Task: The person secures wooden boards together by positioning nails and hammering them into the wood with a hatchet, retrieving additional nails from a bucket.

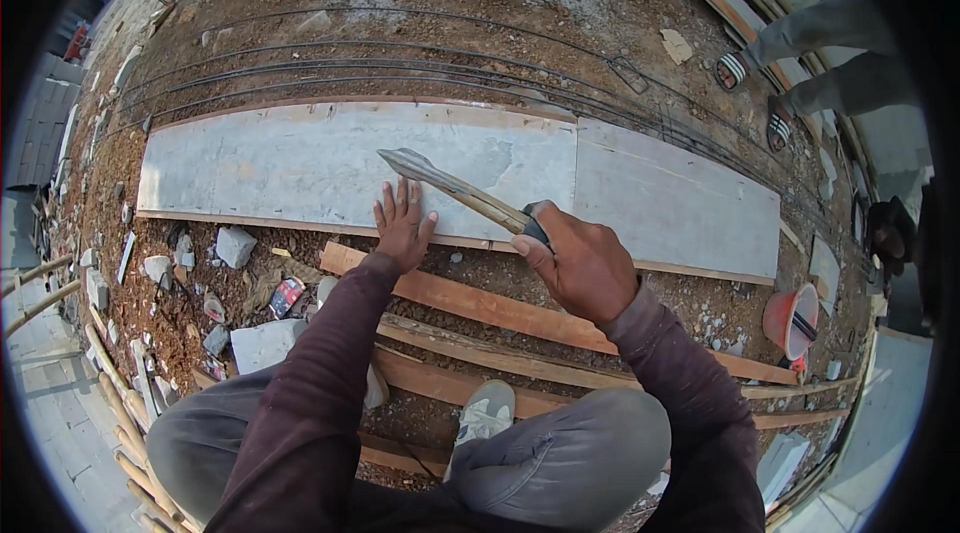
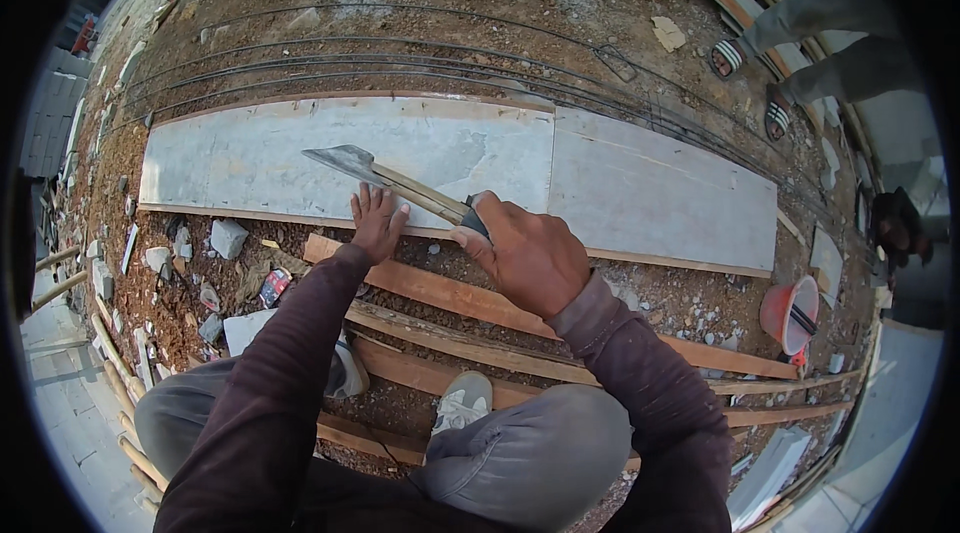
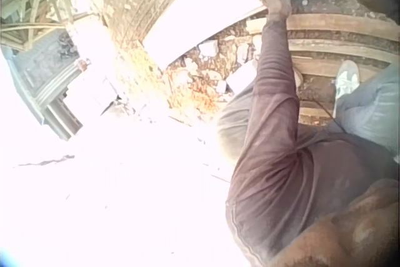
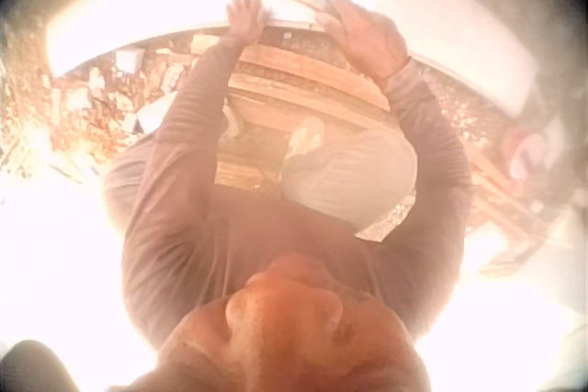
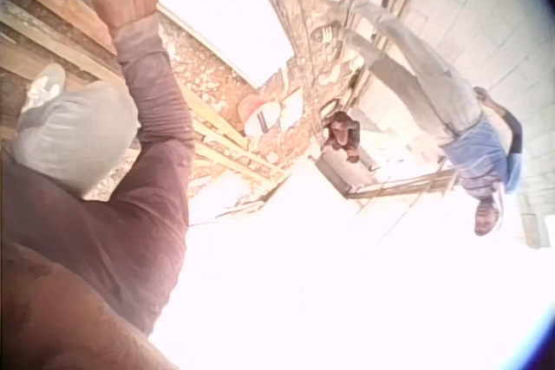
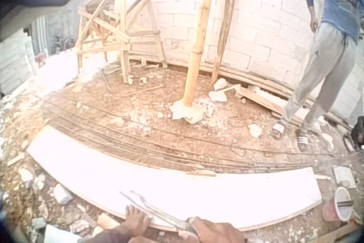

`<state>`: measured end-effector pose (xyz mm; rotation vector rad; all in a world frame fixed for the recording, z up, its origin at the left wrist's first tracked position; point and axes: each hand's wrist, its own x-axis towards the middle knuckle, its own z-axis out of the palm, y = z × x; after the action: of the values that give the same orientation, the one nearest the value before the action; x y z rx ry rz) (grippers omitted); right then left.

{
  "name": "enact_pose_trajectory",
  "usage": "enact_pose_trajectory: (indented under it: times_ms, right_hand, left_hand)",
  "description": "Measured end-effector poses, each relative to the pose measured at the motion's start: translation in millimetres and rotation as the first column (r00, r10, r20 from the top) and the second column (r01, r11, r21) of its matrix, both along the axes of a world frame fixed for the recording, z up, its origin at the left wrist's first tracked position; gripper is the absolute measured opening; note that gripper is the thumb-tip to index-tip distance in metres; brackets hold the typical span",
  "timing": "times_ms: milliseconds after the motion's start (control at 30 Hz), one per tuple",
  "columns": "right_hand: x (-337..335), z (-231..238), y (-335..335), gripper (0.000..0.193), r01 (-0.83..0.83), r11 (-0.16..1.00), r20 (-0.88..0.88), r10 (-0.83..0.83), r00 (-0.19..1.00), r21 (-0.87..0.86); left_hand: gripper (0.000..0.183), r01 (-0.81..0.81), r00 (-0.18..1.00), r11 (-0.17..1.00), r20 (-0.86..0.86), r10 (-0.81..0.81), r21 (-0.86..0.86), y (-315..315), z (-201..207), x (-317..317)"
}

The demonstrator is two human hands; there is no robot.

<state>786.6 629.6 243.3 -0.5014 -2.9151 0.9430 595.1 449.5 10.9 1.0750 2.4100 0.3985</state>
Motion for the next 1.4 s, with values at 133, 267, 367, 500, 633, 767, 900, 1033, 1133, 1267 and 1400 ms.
enact_pose_trajectory:
  times_ms: [133,267,367,500,633,767,900,1033,1133,1267,1400]
  right_hand:
    - [-11,3,-2,0.035,-0.194,0.976,-0.192,0.209,0.959,0.095]
    - [40,-78,32,0.038,-0.154,0.96,0.55,0.001,0.835,0.233]
    - [39,-67,33,0.039,-0.125,0.961,0.524,-0.025,0.852,0.248]
    - [19,-16,5,0.037,-0.016,0.99,0.117,0.0,0.993,0.141]
    - [5,-20,-4,0.034,-0.193,0.977,-0.293,0.212,0.932,0.091]
    - [35,-81,27,0.034,-0.169,0.956,0.547,0.01,0.837,0.241]
    - [32,-46,27,0.031,-0.068,0.972,0.392,-0.026,0.919,0.225]
    - [62,-90,18,0.032,-0.029,0.994,-0.106,0.04,0.994,0.108]
    - [83,-150,9,0.035,0.13,0.991,0.112,-0.131,0.985,0.022]
    - [70,-137,-5,0.04,0.288,0.957,0.19,-0.287,0.939,0.028]
    - [93,-158,-22,0.041,0.293,0.952,-0.082,-0.287,0.955,0.086]
  left_hand:
    - [0.065,0.017,0.999,0.991,0.031,-0.021,0.132,-4,-5,-2]
    - [0.069,-0.001,1.0,0.965,0.003,0.0,0.262,7,-9,9]
    - [0.073,0.001,0.999,0.982,-0.042,0.008,0.188,4,-7,12]
    - [0.074,0.032,0.991,0.987,-0.134,-0.011,0.158,1,-8,7]
    - [0.073,0.027,0.997,0.996,-0.08,-0.02,0.087,14,-5,13]
    - [0.072,0.013,0.995,0.987,-0.102,0.004,0.162,2,-10,8]
    - [0.072,0.016,0.993,0.981,-0.119,0.007,0.193,0,1,10]
    - [0.072,0.025,0.994,0.986,-0.109,-0.007,0.162,9,3,11]
    - [0.068,0.031,0.996,0.983,-0.086,-0.016,0.182,5,-4,13]
    - [0.07,0.012,0.992,0.991,-0.122,0.004,0.132,-7,-2,5]
    - [0.069,0.044,0.993,0.984,-0.115,-0.024,0.171,10,0,10]
